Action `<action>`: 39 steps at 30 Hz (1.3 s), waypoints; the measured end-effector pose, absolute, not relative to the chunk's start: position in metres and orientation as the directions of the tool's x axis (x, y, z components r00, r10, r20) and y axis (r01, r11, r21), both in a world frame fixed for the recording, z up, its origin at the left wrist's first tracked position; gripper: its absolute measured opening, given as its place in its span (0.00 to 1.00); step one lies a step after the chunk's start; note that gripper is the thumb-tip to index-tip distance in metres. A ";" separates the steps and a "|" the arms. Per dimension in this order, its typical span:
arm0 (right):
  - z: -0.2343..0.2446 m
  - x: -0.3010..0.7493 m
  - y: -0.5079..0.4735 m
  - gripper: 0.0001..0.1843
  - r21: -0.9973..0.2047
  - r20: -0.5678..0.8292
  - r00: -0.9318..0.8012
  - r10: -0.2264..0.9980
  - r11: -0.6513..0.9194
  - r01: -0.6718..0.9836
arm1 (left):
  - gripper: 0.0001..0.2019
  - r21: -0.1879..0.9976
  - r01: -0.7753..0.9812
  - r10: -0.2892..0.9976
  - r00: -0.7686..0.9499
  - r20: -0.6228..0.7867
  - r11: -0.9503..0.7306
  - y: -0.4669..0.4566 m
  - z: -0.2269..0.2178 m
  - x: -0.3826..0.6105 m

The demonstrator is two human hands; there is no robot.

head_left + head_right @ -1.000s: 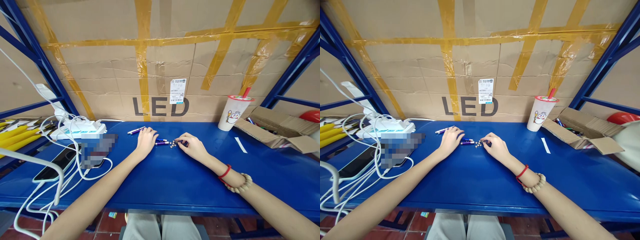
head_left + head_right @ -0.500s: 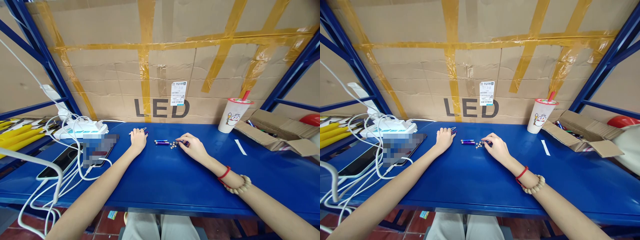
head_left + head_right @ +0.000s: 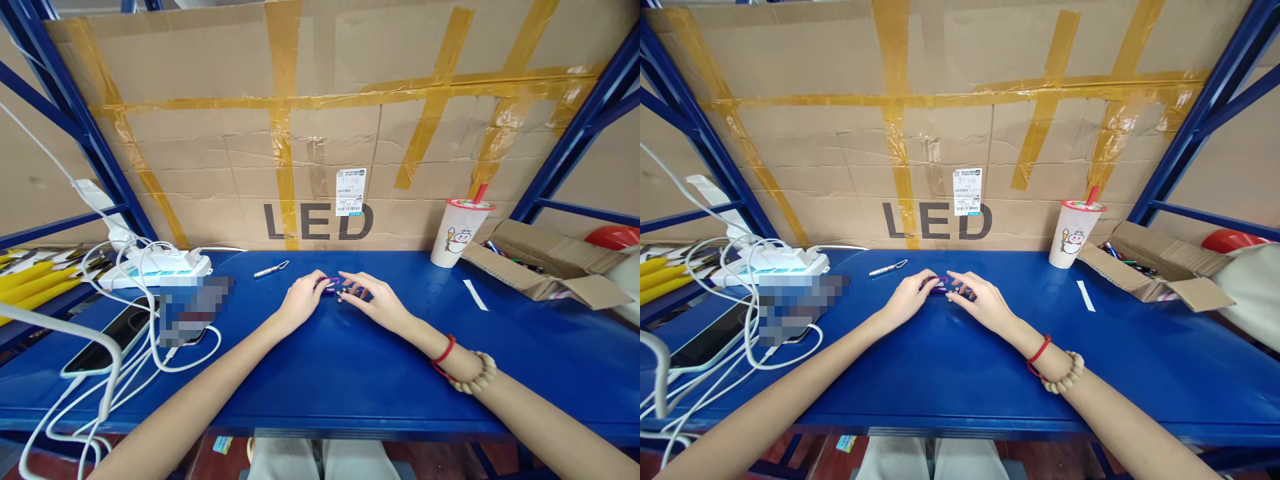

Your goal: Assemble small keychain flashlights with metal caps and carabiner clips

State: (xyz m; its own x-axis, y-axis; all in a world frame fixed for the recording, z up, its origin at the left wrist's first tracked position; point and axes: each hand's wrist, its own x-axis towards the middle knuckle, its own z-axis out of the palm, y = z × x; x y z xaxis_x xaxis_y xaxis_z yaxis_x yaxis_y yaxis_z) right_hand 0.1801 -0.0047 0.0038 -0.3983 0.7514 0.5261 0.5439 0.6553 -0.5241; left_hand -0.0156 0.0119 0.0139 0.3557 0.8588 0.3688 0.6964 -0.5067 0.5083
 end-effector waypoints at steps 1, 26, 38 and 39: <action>0.004 0.180 -0.006 0.23 -0.511 0.523 -0.419 0.743 0.666 0.543 | 0.12 0.522 0.674 0.852 0.387 0.352 -0.522 0.008 0.014 -0.012; 0.005 0.180 -0.006 0.12 -0.298 0.420 -0.707 0.569 0.822 0.485 | 0.13 0.226 0.808 0.826 0.470 0.311 -0.544 -0.008 0.014 -0.004; 0.004 0.173 -0.007 0.17 -0.360 0.507 -0.603 0.616 0.787 0.501 | 0.19 0.380 0.767 0.847 0.392 0.360 -0.516 -0.012 0.023 -0.002; 0.004 0.174 -0.006 0.16 -0.371 0.510 -0.594 0.623 0.781 0.502 | 0.19 0.398 0.773 0.860 0.369 0.352 -0.495 -0.011 0.023 -0.003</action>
State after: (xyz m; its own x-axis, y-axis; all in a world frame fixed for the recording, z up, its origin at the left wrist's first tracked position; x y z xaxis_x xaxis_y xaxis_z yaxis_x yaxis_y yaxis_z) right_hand 0.1738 -0.0065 0.0041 -0.5935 0.6229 0.5096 0.5020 0.7815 -0.3705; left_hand -0.0028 -0.0115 0.0225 0.3695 0.8601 0.3517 0.7727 -0.4946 0.3979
